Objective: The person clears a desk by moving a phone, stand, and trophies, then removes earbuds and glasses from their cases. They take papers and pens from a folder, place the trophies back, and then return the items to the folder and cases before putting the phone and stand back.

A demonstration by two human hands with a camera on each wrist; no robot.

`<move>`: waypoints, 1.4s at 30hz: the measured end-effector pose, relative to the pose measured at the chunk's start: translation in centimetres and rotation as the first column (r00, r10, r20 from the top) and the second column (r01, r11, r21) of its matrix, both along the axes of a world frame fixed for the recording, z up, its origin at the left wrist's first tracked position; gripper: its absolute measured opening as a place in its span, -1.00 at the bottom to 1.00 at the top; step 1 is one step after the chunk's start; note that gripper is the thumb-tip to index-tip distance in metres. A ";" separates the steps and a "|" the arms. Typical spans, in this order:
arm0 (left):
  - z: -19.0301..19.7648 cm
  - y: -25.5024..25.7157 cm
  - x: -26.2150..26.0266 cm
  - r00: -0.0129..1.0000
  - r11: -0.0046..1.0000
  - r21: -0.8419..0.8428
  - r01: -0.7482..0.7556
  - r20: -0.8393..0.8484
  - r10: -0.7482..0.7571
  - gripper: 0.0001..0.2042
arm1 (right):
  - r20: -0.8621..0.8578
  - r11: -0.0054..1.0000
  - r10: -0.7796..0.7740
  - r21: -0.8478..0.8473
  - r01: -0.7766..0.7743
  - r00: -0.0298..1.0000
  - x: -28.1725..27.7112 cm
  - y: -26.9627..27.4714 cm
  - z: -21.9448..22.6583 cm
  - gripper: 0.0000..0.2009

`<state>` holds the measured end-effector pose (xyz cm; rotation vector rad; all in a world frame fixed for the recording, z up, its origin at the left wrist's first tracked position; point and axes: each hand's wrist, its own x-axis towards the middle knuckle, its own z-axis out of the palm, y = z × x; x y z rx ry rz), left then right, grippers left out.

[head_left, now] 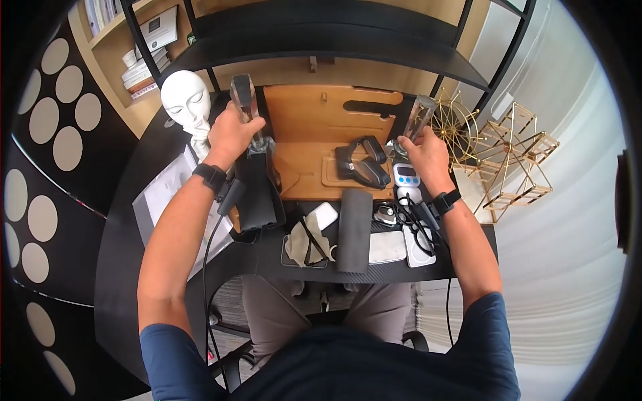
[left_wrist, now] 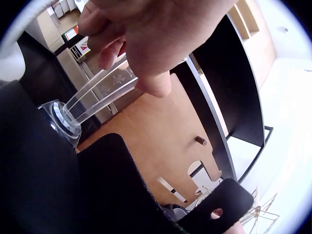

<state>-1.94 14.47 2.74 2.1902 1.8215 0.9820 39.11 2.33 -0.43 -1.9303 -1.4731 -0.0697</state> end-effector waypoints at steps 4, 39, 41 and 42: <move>-0.4 0.2 0.1 0.997 0.997 0.013 -0.070 -0.027 0.071 -0.47 | 0.004 1.000 -0.002 0.002 0.002 1.000 -0.1 -0.1 0.0 -0.57; 3.5 -18.3 2.1 0.942 0.984 0.091 0.150 0.289 -0.171 -0.77 | 0.080 0.881 0.461 0.083 -0.466 0.884 -3.2 -8.8 5.0 -0.71; 1.2 -20.8 2.1 0.884 0.942 0.144 0.303 0.326 -0.334 -0.86 | 0.174 0.859 0.496 0.041 -0.510 0.851 -4.5 -9.4 5.0 -0.72; 0.4 -22.5 2.2 0.880 0.927 0.133 0.351 0.290 -0.375 -0.85 | 0.220 0.847 0.515 0.018 -0.531 0.829 -5.2 -9.5 5.0 -0.72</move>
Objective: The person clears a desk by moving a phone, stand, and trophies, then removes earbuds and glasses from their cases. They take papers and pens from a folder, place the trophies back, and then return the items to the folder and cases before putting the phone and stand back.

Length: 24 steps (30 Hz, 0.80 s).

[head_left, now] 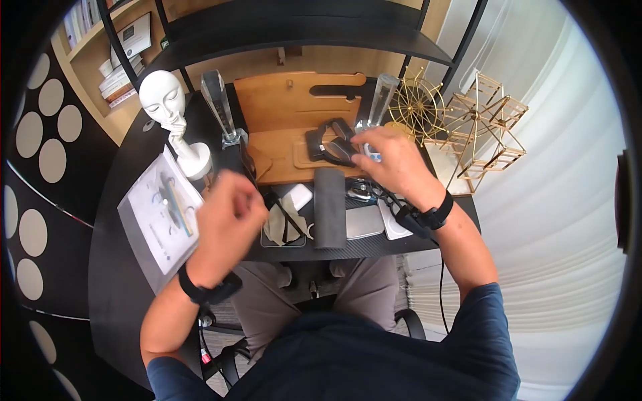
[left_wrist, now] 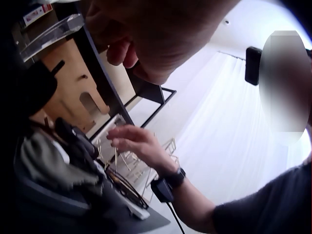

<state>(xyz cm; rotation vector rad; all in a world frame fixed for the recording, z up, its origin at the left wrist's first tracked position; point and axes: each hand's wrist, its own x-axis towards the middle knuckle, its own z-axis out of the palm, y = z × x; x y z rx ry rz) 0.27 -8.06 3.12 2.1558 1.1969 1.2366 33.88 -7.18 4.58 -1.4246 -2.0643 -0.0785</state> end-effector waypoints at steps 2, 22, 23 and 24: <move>-1.0 -2.8 0.0 0.990 0.995 0.055 0.080 -0.122 -0.073 -0.81 | 0.074 0.997 -0.020 -0.079 0.026 0.997 -0.9 0.3 -0.7 -0.72; -8.6 -8.2 -1.1 0.815 0.830 -0.011 0.558 -0.179 -0.551 -0.76 | 0.174 0.999 -0.054 0.007 0.053 0.983 -2.4 2.2 -3.0 -0.88; -8.7 -8.3 -1.2 0.812 0.826 -0.017 0.564 -0.168 -0.558 -0.76 | 0.163 0.999 -0.044 0.023 0.041 0.986 -2.6 1.7 -2.5 -0.89; -8.7 -8.2 -1.2 0.815 0.828 -0.012 0.561 -0.167 -0.554 -0.76 | 0.152 0.999 -0.036 0.039 0.030 0.988 -2.9 1.2 -1.8 -0.90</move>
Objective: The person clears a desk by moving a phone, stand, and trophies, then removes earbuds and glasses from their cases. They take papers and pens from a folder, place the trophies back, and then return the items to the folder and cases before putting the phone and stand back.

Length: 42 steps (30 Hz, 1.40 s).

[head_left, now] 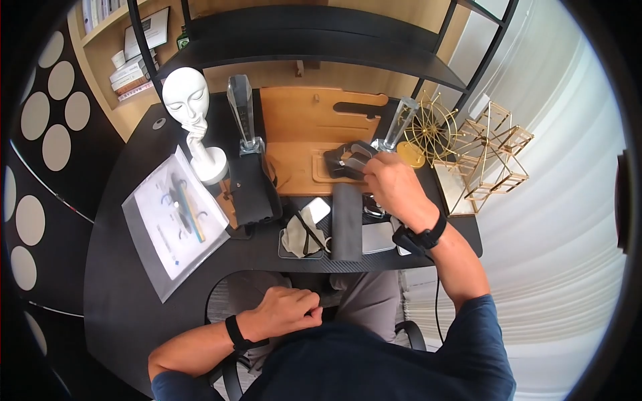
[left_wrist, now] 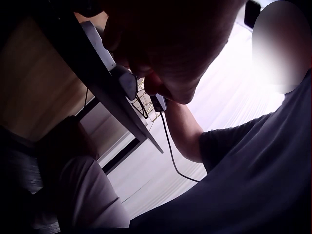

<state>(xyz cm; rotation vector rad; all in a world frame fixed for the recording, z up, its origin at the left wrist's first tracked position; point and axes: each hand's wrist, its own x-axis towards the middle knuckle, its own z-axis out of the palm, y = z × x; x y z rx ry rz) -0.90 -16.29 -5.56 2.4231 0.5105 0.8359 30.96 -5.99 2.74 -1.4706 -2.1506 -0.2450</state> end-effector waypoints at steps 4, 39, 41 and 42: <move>0.1 0.1 0.1 1.000 1.000 0.009 -0.011 0.013 0.010 -0.76 | -0.065 0.999 0.034 0.032 -0.032 0.997 -0.9 -2.0 2.6 -0.89; -1.2 2.4 -0.4 1.000 0.997 -0.066 -0.027 0.012 0.028 -0.78 | -0.087 0.962 -0.049 0.263 0.070 0.995 -10.4 22.2 12.1 -0.80; -1.2 2.4 -0.5 1.000 0.997 -0.078 -0.029 -0.004 0.029 -0.78 | -0.088 0.966 -0.033 0.253 0.055 0.996 -10.2 22.2 12.2 -0.80; -1.2 2.5 -0.5 1.000 0.996 -0.079 -0.028 -0.001 0.028 -0.78 | -0.092 0.966 -0.028 0.252 0.050 0.995 -10.2 22.1 12.2 -0.80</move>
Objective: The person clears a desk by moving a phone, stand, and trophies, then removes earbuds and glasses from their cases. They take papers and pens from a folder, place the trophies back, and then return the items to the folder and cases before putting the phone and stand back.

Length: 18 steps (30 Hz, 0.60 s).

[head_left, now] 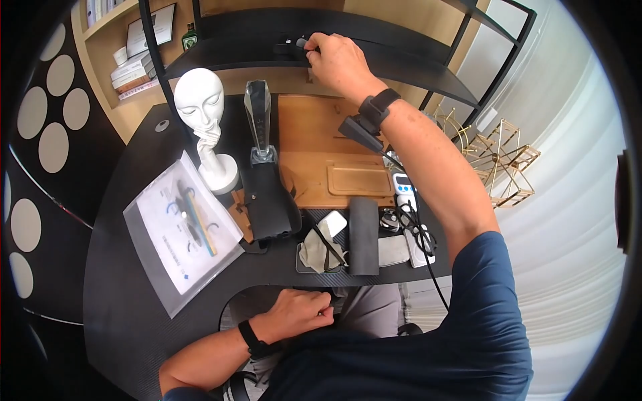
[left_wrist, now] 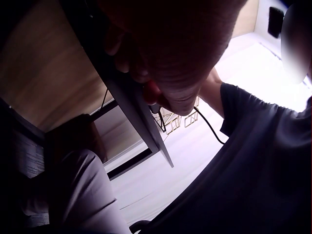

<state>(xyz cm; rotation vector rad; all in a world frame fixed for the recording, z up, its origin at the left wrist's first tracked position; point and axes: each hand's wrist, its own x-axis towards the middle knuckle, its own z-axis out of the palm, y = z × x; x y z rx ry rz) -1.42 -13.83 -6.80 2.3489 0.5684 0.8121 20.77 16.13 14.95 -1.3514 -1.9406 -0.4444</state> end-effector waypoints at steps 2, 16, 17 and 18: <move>-0.1 0.1 0.0 1.000 1.000 -0.002 0.001 0.006 -0.001 -0.78 | -0.010 1.000 0.012 -0.001 -0.012 1.000 0.0 -0.3 -0.1 -0.79; -0.5 -0.1 0.0 1.000 1.000 -0.008 -0.005 0.000 0.005 -0.79 | -0.049 0.992 0.062 0.112 -0.056 0.997 0.0 -3.0 -1.0 -0.72; -0.5 -0.2 0.0 1.000 1.000 -0.018 0.000 0.003 0.000 -0.79 | -0.057 0.992 0.052 0.119 -0.045 0.997 0.2 -4.1 -0.9 -0.71; -0.5 -0.2 0.0 1.000 1.000 -0.016 0.005 -0.009 -0.005 -0.78 | -0.054 0.993 0.057 0.104 -0.052 0.997 0.6 -5.5 -1.1 -0.71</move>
